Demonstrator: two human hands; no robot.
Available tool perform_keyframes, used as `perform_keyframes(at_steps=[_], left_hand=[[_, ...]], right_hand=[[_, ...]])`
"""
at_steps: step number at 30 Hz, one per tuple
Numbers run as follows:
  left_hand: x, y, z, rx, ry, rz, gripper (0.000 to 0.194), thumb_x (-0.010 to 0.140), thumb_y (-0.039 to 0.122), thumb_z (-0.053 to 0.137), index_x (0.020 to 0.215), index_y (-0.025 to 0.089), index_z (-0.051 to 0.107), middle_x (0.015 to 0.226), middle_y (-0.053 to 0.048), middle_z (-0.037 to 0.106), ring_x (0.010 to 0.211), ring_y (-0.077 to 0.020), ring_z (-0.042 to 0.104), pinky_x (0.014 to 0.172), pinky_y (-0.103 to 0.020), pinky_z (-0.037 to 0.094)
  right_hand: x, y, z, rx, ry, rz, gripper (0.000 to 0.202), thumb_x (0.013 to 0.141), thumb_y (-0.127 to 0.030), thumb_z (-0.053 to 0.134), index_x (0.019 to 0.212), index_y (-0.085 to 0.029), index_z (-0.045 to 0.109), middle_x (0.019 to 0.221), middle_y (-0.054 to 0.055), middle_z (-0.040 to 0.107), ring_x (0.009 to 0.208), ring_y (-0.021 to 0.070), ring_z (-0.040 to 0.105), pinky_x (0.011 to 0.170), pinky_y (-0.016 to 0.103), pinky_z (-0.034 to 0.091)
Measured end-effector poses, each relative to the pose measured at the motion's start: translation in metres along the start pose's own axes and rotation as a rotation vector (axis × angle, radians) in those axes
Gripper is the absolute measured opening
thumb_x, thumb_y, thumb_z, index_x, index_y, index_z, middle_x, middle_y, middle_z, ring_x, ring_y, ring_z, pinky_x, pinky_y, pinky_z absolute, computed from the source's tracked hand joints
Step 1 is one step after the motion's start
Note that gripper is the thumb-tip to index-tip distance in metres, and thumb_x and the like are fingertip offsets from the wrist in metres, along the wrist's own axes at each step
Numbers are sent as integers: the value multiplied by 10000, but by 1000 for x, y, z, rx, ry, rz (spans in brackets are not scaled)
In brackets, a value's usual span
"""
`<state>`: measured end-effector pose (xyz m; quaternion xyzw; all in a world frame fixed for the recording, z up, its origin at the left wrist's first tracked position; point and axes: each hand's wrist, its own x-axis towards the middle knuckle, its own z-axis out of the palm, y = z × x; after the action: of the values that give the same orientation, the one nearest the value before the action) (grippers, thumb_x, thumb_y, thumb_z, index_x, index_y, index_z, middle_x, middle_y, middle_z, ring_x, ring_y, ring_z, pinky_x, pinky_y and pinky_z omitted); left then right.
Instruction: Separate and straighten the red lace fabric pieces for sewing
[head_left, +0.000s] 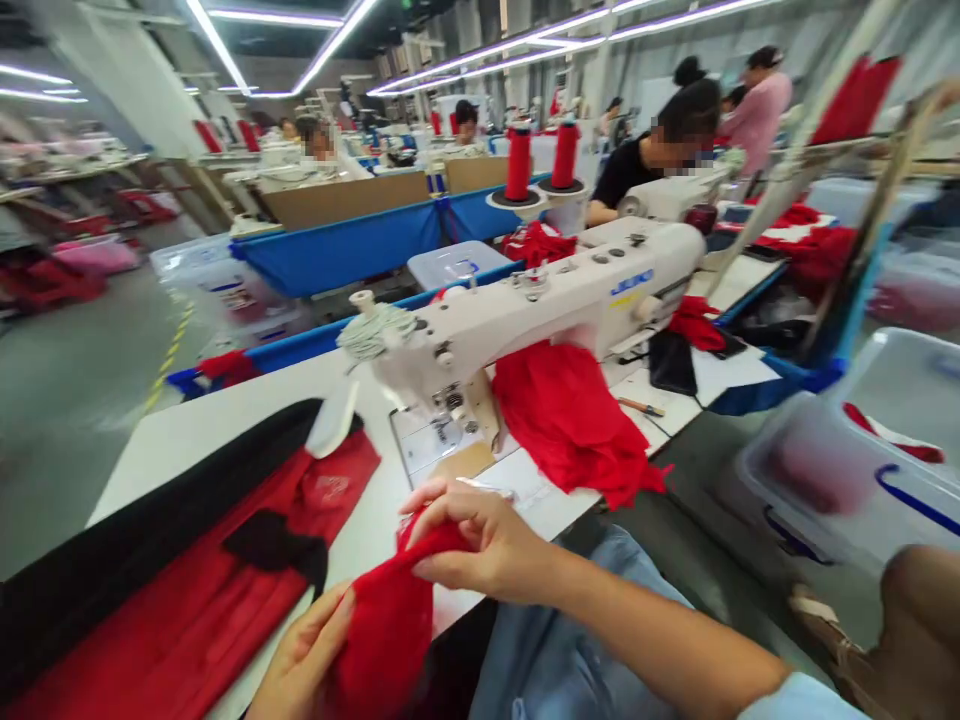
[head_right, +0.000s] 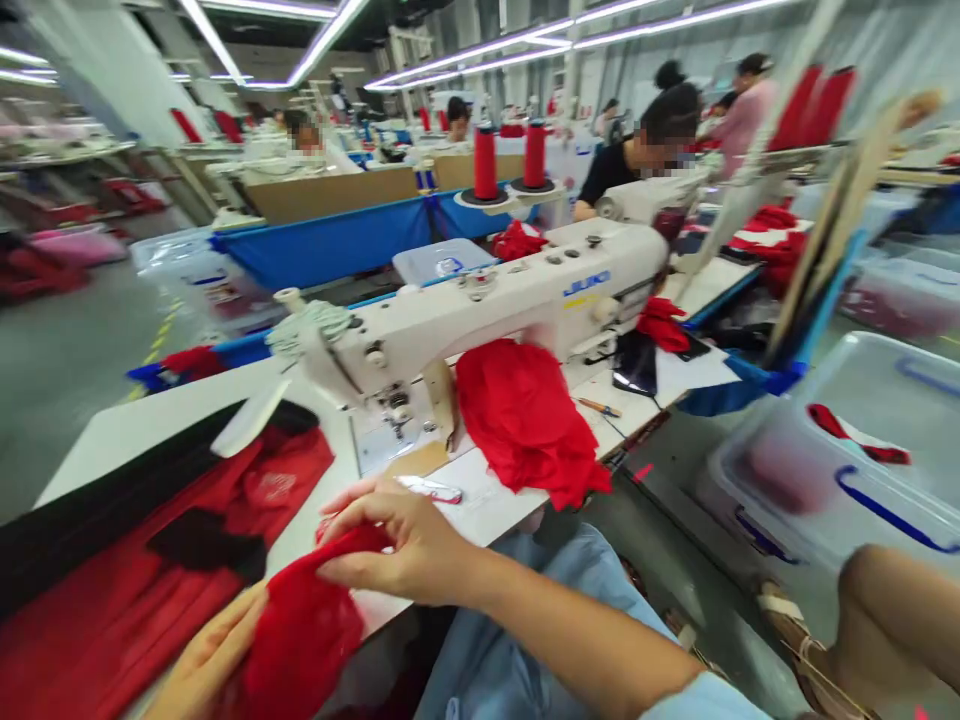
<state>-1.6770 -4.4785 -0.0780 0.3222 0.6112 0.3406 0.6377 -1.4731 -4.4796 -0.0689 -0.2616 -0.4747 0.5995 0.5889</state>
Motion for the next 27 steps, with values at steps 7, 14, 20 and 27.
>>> perform_keyframes(at_steps=[7, 14, 20, 27], left_hand=[[-25, -5, -7, -12, -283, 119, 308, 753, 461, 716, 935, 213, 709, 906, -29, 709, 813, -160, 634, 678, -216, 483], [-34, -10, -24, -19, -305, 226, 342, 752, 357, 744, 1058, 245, 640, 994, -9, 660, 853, -134, 608, 752, -214, 466], [-15, 12, -43, 899, 34, 823, 323, 892, 365, 557, 1175, 224, 619, 1160, -92, 655, 1113, -254, 583, 999, -412, 442], [43, 26, -62, 1678, 354, 1017, 458, 923, 308, 492, 1378, 254, 484, 1557, -71, 300, 1429, -343, 253, 1132, -634, 231]], right_hand=[[-26, 15, -8, 180, 189, 512, 649, 577, -397, 889, 1138, -232, 607, 1043, 49, 684, 853, 156, 641, 745, 236, 496], [-22, 13, -13, 97, 9, 797, 646, 540, -376, 895, 1112, -214, 643, 934, 96, 735, 774, 240, 690, 710, 355, 543], [-10, 11, 3, 163, 304, 609, 507, 583, -360, 872, 1019, -238, 642, 953, 103, 737, 758, 254, 703, 675, 375, 567], [-7, 21, 7, 113, 371, 629, 527, 587, -329, 870, 1044, -237, 624, 929, 76, 745, 641, 190, 696, 531, 249, 550]])
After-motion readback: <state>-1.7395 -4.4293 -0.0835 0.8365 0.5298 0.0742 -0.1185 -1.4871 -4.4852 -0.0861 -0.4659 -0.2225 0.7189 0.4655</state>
